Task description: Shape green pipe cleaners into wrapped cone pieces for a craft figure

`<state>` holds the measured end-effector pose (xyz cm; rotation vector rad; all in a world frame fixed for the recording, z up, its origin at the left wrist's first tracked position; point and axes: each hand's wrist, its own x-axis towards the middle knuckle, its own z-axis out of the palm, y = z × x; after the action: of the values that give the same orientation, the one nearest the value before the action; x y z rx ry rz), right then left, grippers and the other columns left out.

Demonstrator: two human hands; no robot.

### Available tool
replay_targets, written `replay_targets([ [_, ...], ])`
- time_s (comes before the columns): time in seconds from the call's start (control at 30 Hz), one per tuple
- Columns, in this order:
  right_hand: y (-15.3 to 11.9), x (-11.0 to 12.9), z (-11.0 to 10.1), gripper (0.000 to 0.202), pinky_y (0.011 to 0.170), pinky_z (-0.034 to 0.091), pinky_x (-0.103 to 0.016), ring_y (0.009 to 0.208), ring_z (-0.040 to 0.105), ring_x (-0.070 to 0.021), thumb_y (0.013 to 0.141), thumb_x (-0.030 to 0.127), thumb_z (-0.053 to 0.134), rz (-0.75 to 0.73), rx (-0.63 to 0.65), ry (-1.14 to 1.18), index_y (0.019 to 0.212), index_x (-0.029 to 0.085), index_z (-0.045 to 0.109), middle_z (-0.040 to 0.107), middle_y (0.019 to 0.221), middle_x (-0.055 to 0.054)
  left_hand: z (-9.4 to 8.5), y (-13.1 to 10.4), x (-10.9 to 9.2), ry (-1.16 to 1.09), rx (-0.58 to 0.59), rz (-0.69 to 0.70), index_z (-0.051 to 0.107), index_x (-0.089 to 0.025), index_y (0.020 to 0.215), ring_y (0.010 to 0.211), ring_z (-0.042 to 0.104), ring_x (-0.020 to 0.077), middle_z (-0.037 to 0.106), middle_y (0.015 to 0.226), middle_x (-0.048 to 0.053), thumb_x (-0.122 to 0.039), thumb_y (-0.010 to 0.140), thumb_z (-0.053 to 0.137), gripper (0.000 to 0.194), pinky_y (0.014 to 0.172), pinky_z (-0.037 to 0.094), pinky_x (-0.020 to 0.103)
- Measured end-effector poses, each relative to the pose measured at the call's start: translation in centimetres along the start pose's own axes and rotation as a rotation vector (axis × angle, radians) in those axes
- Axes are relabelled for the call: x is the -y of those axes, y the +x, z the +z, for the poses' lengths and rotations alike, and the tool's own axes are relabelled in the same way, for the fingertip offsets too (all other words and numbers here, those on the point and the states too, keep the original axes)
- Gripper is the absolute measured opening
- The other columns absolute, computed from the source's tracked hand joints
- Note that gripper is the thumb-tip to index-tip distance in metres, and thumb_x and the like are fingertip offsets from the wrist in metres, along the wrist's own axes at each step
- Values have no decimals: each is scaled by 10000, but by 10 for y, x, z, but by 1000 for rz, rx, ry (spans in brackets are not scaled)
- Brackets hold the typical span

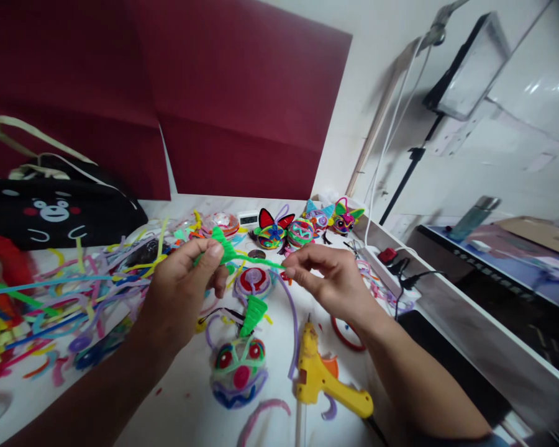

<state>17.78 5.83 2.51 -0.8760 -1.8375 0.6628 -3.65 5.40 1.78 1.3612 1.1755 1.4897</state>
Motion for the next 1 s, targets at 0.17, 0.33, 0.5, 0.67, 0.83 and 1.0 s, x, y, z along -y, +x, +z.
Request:
replay_targets([
  [0.17,-3,8,-1,77,642,447,-244,693,579,-124,822,122,585,-85,157,-173,810,155,654,651,763,-19,6,-4,-1,-29,72,4,536,-195,748,491,443,81,483,523,-58,-322,864,556,173,475,355,196],
  [0.33,-4,6,10,188,735,486,-262,786,624,-145,820,276,663,-104,92,-95,978,174,653,676,876,-42,10,-10,0,45,122,-13,539,-194,760,477,444,87,482,521,-57,-358,867,548,196,461,363,197],
  [0.5,-9,1,22,189,683,462,-266,721,587,-145,873,277,600,-219,-23,-255,1034,184,633,634,797,-40,15,-15,-2,40,231,-55,525,-178,713,477,446,79,495,536,-51,-350,872,545,236,462,370,190],
  [0.67,-9,4,19,136,715,449,-297,801,546,-170,906,206,520,-334,4,-400,895,164,650,583,839,-72,16,-18,-5,-63,327,-139,535,-169,700,463,420,73,480,523,-51,-356,861,565,248,441,367,179],
  [0.83,-7,11,12,79,698,462,-277,745,580,-149,873,187,580,-240,55,-200,845,174,652,643,786,-45,11,-17,-8,-28,363,-80,578,-163,704,457,428,68,495,525,-42,-349,881,537,261,440,359,174],
  [1.0,-6,10,10,68,613,429,-244,640,542,-114,831,202,637,-126,64,-87,784,169,672,621,696,-7,7,-15,-9,9,395,12,647,-182,901,469,485,87,528,553,-40,-335,875,543,187,443,378,190],
])
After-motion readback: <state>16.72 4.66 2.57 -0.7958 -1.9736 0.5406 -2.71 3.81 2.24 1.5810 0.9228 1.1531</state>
